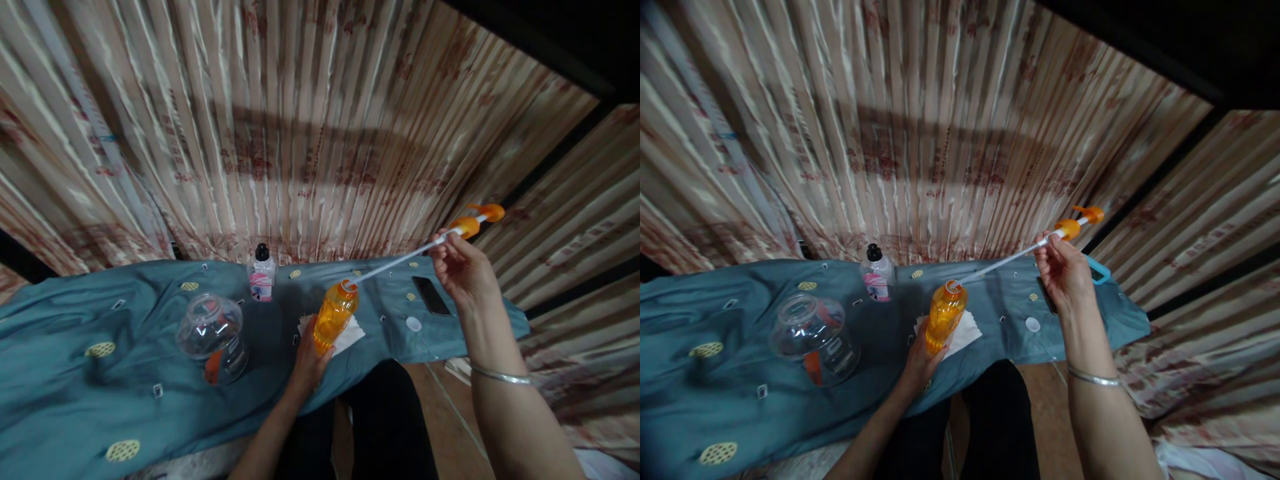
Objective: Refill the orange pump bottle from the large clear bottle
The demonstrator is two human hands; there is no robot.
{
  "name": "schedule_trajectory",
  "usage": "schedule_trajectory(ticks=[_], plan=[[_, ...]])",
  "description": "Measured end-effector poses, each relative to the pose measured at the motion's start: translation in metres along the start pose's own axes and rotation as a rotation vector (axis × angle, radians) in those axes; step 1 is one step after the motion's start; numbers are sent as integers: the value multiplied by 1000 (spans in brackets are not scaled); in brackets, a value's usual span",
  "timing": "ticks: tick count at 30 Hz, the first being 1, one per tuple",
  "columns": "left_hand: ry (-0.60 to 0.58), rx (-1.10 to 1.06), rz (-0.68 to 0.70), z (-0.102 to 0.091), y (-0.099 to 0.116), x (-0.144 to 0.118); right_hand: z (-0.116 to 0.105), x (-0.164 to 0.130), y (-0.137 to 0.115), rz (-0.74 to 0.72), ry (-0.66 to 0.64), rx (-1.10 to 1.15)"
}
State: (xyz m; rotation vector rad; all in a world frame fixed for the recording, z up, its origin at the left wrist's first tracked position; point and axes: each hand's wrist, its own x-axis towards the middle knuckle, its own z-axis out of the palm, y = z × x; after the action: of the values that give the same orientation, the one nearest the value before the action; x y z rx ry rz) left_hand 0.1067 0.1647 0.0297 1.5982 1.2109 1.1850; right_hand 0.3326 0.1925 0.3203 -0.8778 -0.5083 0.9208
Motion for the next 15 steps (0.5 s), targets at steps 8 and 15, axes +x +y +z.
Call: schedule_trajectory(ticks=[8,15], plan=[[5,18,8,-1,1,-1,27,-36,21,-252,-435,-390],[-15,4,14,-2,3,-1,24,-58,102,-128,-517,-480]])
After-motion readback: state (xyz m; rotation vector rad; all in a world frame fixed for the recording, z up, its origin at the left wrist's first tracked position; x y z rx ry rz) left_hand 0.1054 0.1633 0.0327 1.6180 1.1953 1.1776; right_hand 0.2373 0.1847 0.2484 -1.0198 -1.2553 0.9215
